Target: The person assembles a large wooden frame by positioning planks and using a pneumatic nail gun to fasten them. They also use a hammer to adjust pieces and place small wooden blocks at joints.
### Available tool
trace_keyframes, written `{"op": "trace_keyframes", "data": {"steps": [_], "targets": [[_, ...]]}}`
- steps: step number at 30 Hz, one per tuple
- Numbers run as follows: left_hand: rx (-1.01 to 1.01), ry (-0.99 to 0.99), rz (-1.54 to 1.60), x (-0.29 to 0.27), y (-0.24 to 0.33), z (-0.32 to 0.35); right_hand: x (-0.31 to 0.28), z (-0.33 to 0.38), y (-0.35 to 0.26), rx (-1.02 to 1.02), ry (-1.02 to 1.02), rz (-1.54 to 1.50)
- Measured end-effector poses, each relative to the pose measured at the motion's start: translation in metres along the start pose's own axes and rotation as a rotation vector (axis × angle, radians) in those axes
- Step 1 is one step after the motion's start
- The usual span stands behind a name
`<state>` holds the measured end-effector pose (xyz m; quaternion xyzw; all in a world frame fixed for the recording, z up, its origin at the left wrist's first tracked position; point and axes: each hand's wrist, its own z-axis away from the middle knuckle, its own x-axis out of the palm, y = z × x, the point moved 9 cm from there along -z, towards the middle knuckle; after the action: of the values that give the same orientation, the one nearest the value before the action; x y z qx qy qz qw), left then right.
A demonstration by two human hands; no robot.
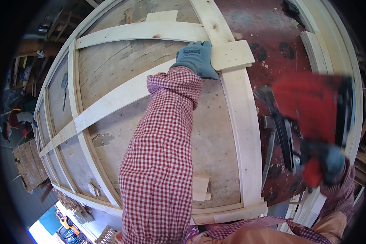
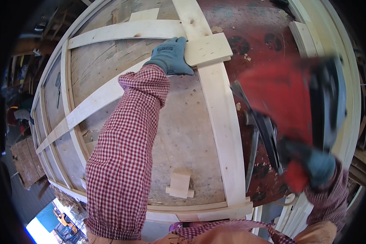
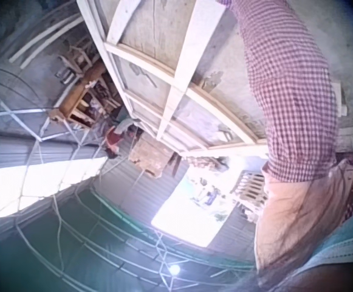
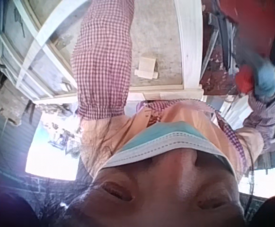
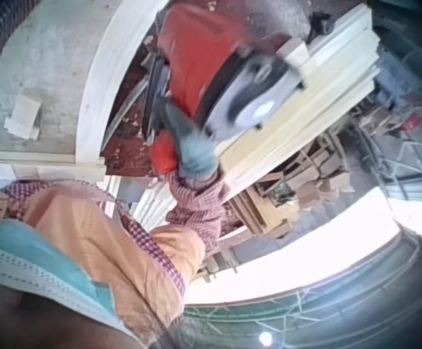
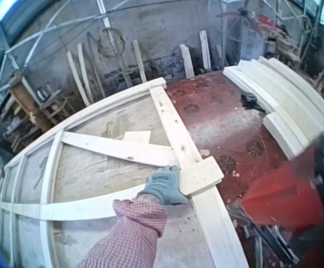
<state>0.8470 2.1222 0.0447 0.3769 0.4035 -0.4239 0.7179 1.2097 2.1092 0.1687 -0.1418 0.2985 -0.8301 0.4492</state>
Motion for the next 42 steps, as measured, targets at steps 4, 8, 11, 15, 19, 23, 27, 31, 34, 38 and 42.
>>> {"op": "trace_keyframes", "data": {"steps": [4,8,11,15,19,23,27,31,34,38,42], "targets": [[-0.028,-0.009,0.011,0.002,-0.001,0.002,-0.009,0.073,0.082,0.132,0.18,-0.051],[-0.092,0.211,-0.053,-0.011,0.005,0.024,-0.022,0.122,0.148,0.136,0.338,-0.073],[-0.185,0.6,-0.168,0.003,-0.013,0.073,-0.028,0.158,0.191,0.096,0.475,-0.025],[-0.393,0.494,-0.086,0.042,-0.076,0.2,-0.059,0.169,0.279,0.004,0.663,0.054],[-0.431,0.396,-0.057,0.098,-0.107,0.384,-0.09,0.153,0.355,-0.166,0.819,0.284],[-0.541,0.274,0.025,0.175,-0.077,0.563,-0.053,0.136,0.245,-0.061,0.736,0.642],[-0.665,0.309,0.262,0.229,-0.001,0.667,-0.07,0.1,0.276,-0.054,0.953,0.727],[-0.785,0.31,0.472,0.278,0.058,0.716,-0.066,0.073,0.281,0.009,0.942,0.689],[-0.769,0.353,0.633,0.295,0.071,0.735,-0.056,0.065,0.287,0.202,0.898,0.67],[-0.924,0.532,0.832,0.336,0.044,0.766,-0.08,0.027,0.326,0.039,0.891,0.681],[-1.007,0.587,1.02,0.348,0.033,0.764,-0.084,0.036,0.338,-0.184,0.828,0.74]]}}
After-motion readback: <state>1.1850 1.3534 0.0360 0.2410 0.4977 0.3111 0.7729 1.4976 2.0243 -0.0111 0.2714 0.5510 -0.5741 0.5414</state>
